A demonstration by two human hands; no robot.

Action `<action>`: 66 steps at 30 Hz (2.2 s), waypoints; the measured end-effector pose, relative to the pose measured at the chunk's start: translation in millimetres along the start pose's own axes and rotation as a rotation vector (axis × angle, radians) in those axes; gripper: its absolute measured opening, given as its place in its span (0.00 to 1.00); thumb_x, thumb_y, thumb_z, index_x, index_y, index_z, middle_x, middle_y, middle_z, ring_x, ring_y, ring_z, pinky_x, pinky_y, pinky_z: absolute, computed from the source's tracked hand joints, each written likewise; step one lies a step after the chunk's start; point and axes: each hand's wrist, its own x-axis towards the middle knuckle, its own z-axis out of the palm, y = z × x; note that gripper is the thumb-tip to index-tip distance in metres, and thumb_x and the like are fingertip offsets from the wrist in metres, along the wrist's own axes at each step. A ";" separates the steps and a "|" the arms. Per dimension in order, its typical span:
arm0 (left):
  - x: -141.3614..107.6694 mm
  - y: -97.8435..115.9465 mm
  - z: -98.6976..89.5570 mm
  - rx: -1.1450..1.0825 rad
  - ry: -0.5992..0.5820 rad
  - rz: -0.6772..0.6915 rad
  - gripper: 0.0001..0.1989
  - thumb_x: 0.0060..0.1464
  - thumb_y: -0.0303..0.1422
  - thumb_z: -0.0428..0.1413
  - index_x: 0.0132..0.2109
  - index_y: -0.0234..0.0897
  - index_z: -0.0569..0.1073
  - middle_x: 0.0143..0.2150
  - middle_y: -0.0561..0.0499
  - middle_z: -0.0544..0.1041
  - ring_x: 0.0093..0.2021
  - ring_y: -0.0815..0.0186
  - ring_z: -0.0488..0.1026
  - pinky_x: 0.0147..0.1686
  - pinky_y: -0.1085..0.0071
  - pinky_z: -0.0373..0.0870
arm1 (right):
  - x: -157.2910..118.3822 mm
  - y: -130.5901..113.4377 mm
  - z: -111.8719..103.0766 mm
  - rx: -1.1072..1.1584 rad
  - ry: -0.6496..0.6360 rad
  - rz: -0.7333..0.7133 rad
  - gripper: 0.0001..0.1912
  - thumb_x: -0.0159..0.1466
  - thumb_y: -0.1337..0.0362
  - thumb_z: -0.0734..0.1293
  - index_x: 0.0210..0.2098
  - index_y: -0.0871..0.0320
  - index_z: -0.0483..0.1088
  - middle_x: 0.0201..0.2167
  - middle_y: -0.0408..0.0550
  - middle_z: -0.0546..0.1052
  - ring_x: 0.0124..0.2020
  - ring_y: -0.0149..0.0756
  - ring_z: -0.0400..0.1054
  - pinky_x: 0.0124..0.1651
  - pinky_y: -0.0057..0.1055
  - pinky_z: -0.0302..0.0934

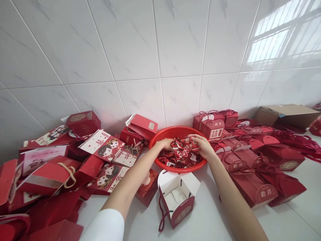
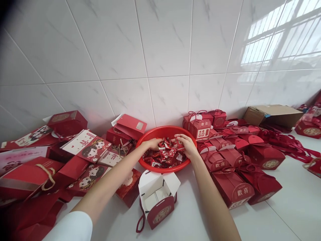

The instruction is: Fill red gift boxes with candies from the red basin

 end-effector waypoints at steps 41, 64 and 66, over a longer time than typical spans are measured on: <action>-38.6 17.9 -7.6 -1.219 0.189 0.328 0.26 0.32 0.28 0.72 0.43 0.35 0.79 0.45 0.47 0.81 0.47 0.59 0.76 0.50 0.61 0.71 | -4.3 -1.1 -0.2 -0.035 -0.096 0.013 0.16 0.48 0.56 0.79 0.33 0.57 0.79 0.33 0.46 0.81 0.31 0.34 0.73 0.30 0.27 0.65; -38.7 25.8 3.5 -1.330 0.267 0.196 0.20 0.39 0.40 0.70 0.38 0.33 0.79 0.34 0.49 0.81 0.37 0.61 0.77 0.44 0.63 0.73 | -4.8 0.3 1.5 -0.160 -0.112 -0.051 0.20 0.41 0.66 0.80 0.33 0.57 0.78 0.29 0.42 0.80 0.32 0.35 0.73 0.39 0.31 0.67; -40.1 27.9 2.7 -1.297 0.351 0.194 0.20 0.40 0.41 0.69 0.39 0.34 0.78 0.36 0.49 0.81 0.39 0.61 0.77 0.45 0.63 0.73 | -5.9 0.3 3.1 -0.220 -0.131 -0.064 0.18 0.43 0.63 0.80 0.33 0.57 0.77 0.30 0.41 0.79 0.32 0.33 0.72 0.38 0.29 0.66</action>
